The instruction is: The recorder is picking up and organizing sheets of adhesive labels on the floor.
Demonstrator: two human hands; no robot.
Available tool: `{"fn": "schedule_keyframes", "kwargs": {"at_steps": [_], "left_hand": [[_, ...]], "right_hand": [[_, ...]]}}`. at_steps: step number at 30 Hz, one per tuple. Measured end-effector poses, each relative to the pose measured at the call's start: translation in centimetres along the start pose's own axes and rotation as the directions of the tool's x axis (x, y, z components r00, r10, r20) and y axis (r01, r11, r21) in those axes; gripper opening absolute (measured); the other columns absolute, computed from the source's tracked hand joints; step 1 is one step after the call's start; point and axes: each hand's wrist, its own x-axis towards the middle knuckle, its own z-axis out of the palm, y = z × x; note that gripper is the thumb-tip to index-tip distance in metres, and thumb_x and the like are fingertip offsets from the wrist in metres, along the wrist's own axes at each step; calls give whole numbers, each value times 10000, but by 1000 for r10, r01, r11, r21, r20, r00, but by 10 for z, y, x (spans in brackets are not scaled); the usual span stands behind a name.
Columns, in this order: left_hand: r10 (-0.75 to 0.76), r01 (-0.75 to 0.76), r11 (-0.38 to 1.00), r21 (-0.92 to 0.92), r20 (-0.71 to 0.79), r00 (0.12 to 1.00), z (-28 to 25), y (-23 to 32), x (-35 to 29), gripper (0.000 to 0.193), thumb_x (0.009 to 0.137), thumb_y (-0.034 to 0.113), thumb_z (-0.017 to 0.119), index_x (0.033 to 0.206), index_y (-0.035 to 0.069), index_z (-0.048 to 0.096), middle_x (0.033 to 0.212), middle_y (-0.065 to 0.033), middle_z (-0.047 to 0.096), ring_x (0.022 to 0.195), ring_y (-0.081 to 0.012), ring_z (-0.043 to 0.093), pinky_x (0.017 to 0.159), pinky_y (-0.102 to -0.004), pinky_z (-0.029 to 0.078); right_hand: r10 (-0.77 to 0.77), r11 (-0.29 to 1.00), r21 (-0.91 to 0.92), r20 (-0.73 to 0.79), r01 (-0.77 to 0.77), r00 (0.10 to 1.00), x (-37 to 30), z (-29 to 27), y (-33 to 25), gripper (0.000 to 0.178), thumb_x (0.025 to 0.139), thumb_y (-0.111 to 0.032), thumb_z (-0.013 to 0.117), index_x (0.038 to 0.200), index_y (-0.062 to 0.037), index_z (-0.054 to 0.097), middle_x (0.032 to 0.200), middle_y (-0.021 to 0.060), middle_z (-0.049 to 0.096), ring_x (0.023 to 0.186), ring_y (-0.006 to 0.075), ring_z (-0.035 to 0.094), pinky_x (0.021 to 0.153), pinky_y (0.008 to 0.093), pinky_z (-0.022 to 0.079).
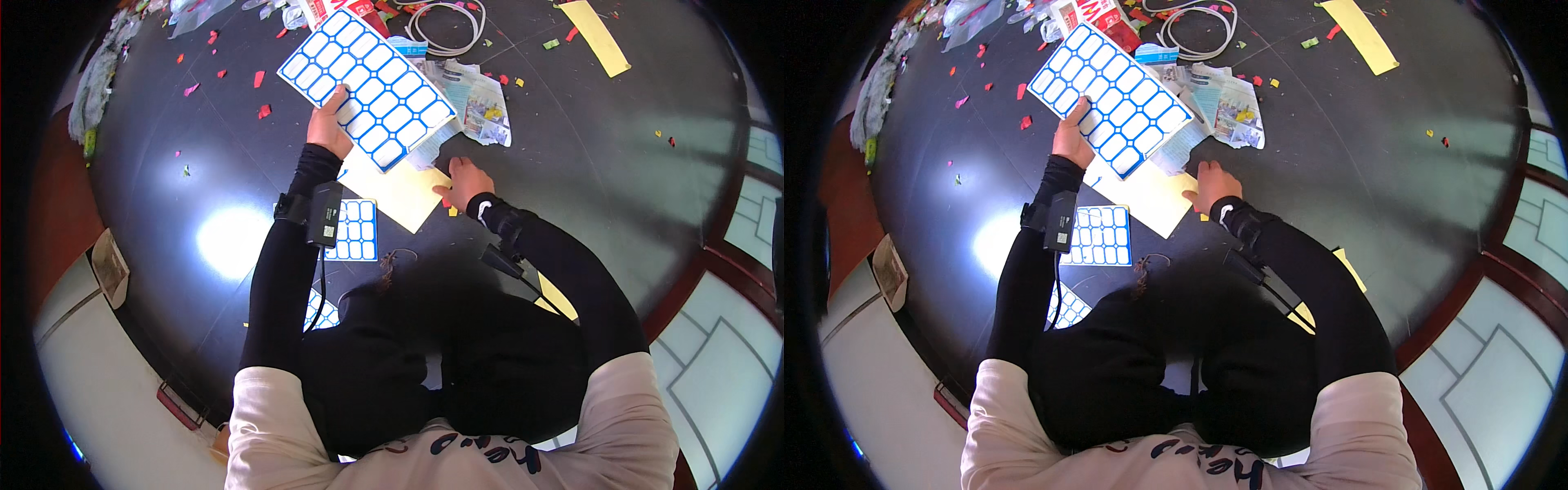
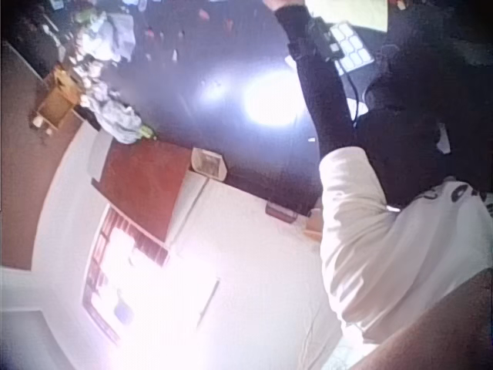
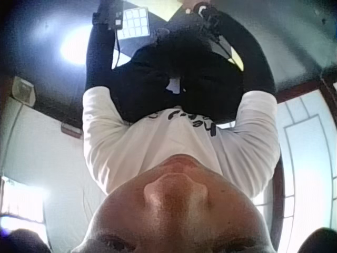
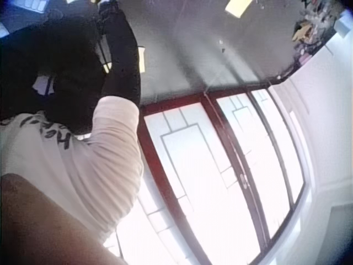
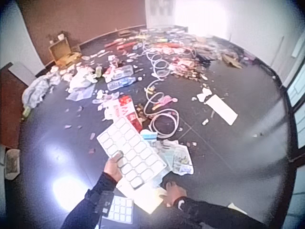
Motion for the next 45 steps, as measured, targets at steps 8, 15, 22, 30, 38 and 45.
{"fn": "schedule_keyframes", "kwargs": {"at_steps": [8,15,22,30,38,45], "left_hand": [[-42,39,999,36,94,995,0,-2,-1,300,828,117,515,1096,14,428,1060,-153,532,929,-274,558,818,-399,459],[-31,30,999,19,94,995,-7,-6,5,295,816,91,526,1091,26,442,1039,-128,546,936,-267,551,819,-412,452],[-76,77,997,-2,134,988,-16,-11,15,277,818,98,521,1079,30,455,1029,-104,547,925,-260,556,810,-413,459],[-201,186,979,86,238,950,-14,-2,20,275,805,95,550,1062,32,476,1011,-103,562,908,-246,568,777,-421,479],[-267,226,958,176,261,928,-19,1,22,314,799,117,565,1082,33,458,1030,-113,552,934,-255,558,800,-424,466],[-300,254,945,205,245,922,-20,1,22,285,820,133,539,1091,69,475,1014,-81,564,920,-222,562,795,-385,471]], "right_hand": [[50,999,2,9,-50,999,7,16,-3,399,657,-212,686,922,-12,466,869,191,570,770,330,586,639,377,491],[-13,915,387,-259,116,966,17,-3,26,182,633,-152,601,752,-18,569,742,152,586,692,299,567,616,364,446],[92,585,760,-408,282,909,41,-72,42,173,716,-111,615,822,9,550,691,29,567,615,91,514,565,241,413],[182,721,561,-719,406,671,45,-148,11,127,725,-95,610,758,-10,522,618,11,526,571,64,474,535,230,402],[-209,842,-63,-954,536,216,21,-190,-59,115,697,-26,594,761,-44,500,747,64,572,668,210,552,620,287,443],[-548,707,-328,-814,627,191,18,-185,-85,195,580,5,596,741,-53,503,868,69,567,838,249,548,726,349,427]]}}
